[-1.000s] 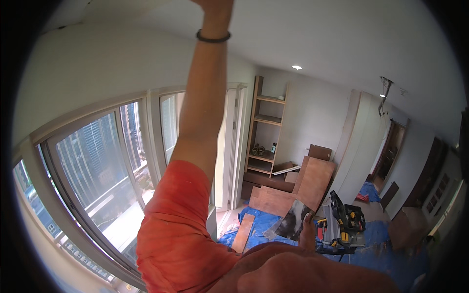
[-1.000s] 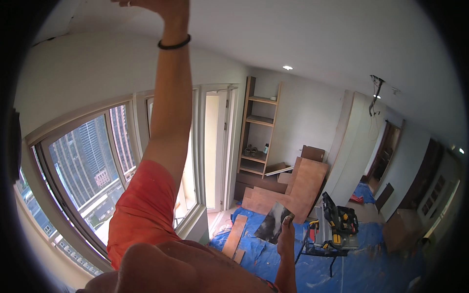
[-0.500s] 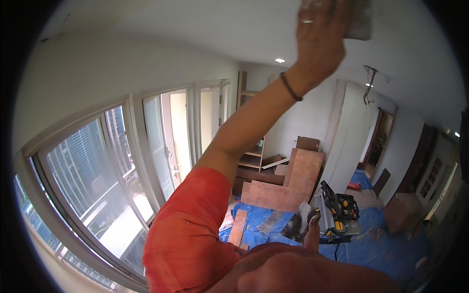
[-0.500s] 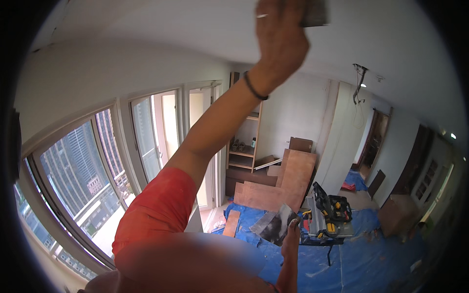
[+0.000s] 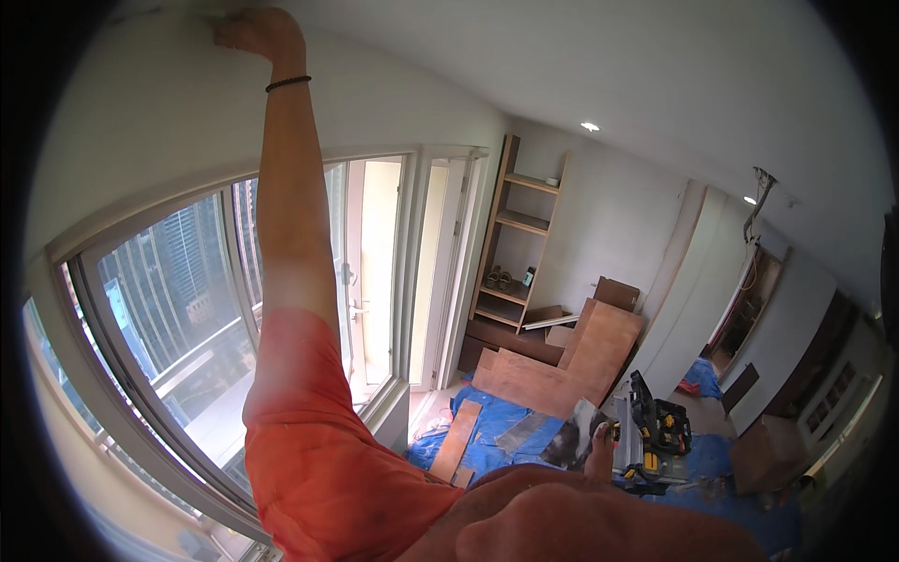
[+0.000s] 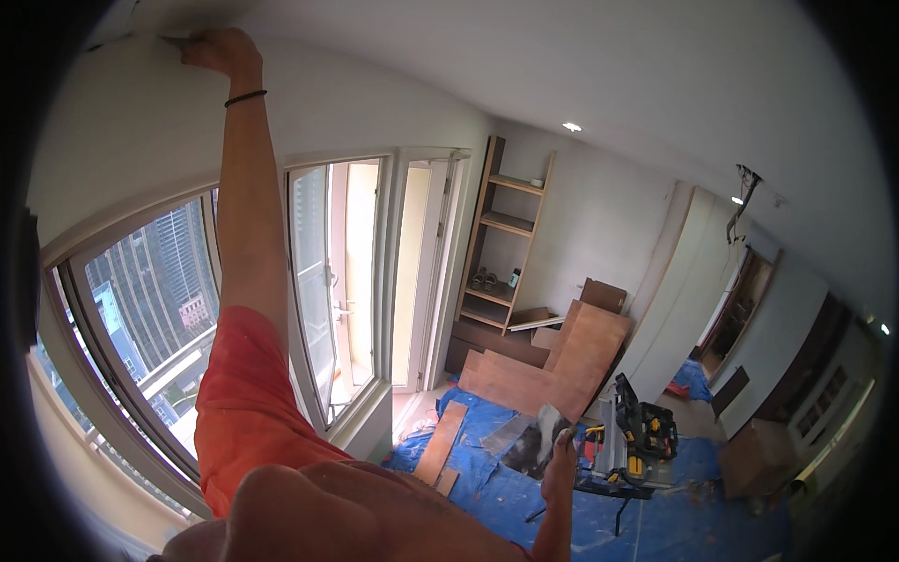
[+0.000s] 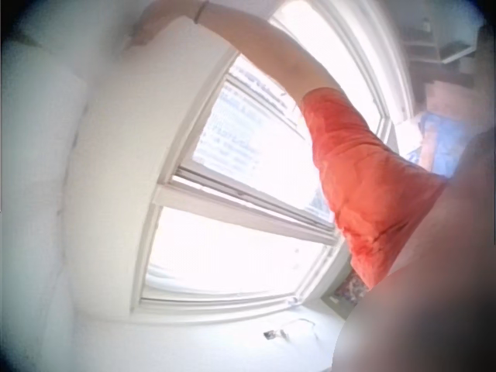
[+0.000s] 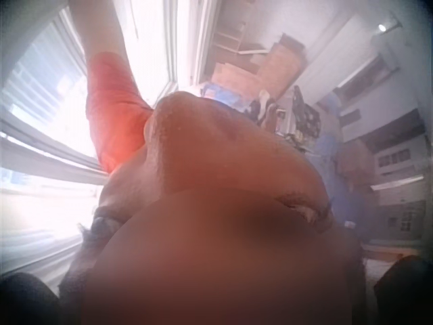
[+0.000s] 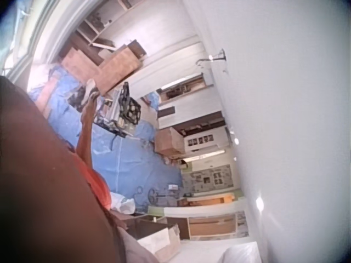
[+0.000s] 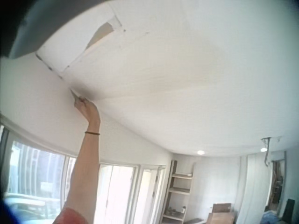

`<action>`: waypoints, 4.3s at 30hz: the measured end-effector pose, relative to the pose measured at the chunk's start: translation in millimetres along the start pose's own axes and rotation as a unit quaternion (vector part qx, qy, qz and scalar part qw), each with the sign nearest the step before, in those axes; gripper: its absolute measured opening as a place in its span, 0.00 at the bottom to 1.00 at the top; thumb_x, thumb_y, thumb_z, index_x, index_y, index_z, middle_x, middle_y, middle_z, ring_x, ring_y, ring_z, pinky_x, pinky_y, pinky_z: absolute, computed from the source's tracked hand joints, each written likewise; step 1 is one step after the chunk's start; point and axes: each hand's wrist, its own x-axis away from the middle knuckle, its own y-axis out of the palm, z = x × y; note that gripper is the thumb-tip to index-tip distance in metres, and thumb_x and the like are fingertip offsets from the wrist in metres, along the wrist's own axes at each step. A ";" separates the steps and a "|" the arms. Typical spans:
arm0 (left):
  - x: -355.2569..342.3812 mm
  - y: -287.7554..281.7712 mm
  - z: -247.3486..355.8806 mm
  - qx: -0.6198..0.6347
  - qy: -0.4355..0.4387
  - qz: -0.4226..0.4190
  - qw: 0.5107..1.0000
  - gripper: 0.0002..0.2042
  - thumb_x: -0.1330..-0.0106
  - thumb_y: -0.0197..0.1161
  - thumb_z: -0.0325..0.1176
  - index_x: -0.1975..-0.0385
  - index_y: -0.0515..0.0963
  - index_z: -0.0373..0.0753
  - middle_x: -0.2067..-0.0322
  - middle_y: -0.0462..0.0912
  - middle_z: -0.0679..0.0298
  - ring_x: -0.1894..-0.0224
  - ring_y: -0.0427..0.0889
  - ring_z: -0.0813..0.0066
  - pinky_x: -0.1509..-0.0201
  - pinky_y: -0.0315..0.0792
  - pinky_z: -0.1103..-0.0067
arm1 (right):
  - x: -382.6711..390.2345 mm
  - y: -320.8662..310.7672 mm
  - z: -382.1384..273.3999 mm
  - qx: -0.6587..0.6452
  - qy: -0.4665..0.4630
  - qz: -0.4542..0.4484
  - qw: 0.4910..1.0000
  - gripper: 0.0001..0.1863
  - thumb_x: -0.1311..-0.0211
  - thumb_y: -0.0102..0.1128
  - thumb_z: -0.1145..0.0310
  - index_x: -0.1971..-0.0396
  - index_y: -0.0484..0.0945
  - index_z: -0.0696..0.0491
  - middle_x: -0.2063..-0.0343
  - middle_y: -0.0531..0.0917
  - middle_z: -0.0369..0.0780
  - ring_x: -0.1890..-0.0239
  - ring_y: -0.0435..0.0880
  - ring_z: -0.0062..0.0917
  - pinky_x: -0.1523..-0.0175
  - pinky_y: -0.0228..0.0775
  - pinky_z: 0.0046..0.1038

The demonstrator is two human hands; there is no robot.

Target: The person applies joint compound to a ceiling crack using a putty knife and hawk, then embeds joint tape over the crack and smooths it with the putty knife. The person repeats the process by applying more compound over the taped area.

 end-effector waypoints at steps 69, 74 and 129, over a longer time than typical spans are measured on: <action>492.6 -520.3 616.5 0.424 -0.616 -0.513 -0.421 0.21 0.26 0.62 0.31 0.37 0.69 0.34 0.45 0.81 0.61 0.44 0.80 0.71 0.38 0.74 0.71 | 286.2 -13.2 41.0 -0.728 -0.310 0.243 0.561 0.08 0.24 0.49 0.67 0.56 0.66 0.56 0.83 0.71 0.35 0.90 0.70 0.18 0.84 0.61 0.20; 458.9 -559.6 651.8 0.406 -0.559 -0.518 -0.505 0.20 0.29 0.67 0.31 0.41 0.72 0.33 0.48 0.83 0.61 0.49 0.82 0.72 0.42 0.76 0.74 | 310.5 -16.4 56.0 -0.684 -0.309 0.360 0.555 0.09 0.24 0.49 0.65 0.61 0.69 0.56 0.83 0.69 0.33 0.91 0.66 0.17 0.84 0.57 0.20; 447.7 -539.0 669.6 0.476 -0.523 -0.485 -0.515 0.19 0.27 0.61 0.29 0.40 0.71 0.29 0.46 0.79 0.56 0.47 0.81 0.66 0.42 0.76 0.70 | 281.9 -7.2 -8.6 0.225 0.214 0.838 0.449 0.21 0.21 0.47 0.57 0.40 0.67 0.57 0.83 0.78 0.52 0.77 0.82 0.54 0.69 0.68 0.46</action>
